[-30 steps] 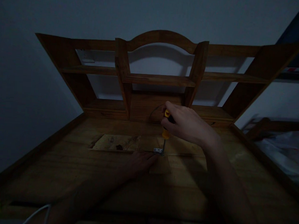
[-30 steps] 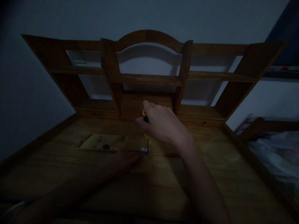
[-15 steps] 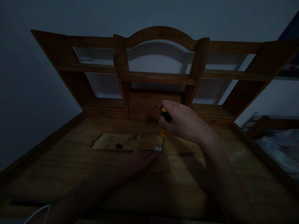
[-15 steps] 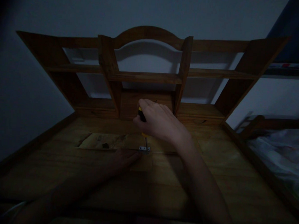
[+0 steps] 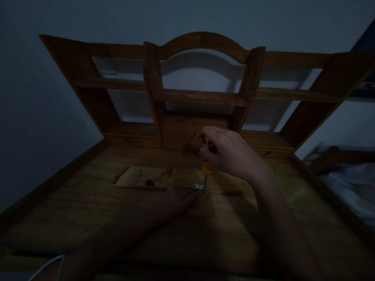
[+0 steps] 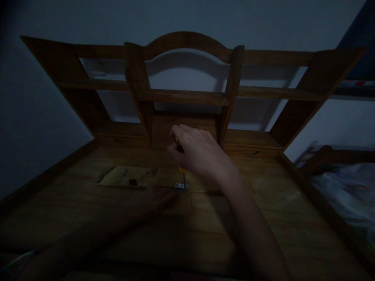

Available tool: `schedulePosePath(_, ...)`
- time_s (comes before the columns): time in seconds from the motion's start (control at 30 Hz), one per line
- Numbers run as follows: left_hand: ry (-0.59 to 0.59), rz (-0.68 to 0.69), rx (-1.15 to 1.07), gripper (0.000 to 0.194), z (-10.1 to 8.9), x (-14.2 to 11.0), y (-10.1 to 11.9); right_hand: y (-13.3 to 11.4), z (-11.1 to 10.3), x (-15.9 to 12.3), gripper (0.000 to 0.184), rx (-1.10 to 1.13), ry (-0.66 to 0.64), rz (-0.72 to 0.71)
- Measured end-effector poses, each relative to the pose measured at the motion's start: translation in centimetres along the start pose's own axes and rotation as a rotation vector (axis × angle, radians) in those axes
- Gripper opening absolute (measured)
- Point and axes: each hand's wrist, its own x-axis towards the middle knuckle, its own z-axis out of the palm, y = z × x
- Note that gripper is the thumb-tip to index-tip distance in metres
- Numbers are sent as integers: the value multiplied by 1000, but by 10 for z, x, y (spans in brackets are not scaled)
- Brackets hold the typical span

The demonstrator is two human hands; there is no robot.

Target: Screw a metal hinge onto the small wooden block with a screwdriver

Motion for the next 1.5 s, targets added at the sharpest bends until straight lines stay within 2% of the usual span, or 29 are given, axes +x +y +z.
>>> schedulePosePath(0.1,-33,-24,7,36,2,-1,0,0,4,2,23,4,32,14)
schedulePosePath(0.27,13,-26,11,39,3,-2,1,4,4,3,25,-11,8,50)
schedulePosePath(0.47,21,-10,12,31,-5,1,1,4,1,0,28,13,-20,33)
schedulePosePath(0.63,21,9,-18,34,-10,0,1,5,4,-1,28,7,0,22)
schedulePosePath(0.73,44,5,-5,38,-6,-2,1,5,6,-1,24,-24,-4,29)
schedulePosePath(0.83,71,-5,4,37,0,-2,0,5,4,0,30,-59,1,61)
schedulePosePath(1.07,102,-13,-44,33,5,0,0,7,1,-1,30,5,-44,60)
schedulePosePath(1.23,121,-7,-28,29,6,0,-1,10,5,-2,28,-62,2,59)
schedulePosePath(1.4,161,22,-34,30,9,0,-3,10,1,-2,37,-156,13,100)
schedulePosePath(1.5,121,16,-28,31,7,0,-2,9,-2,-2,32,-217,-10,123)
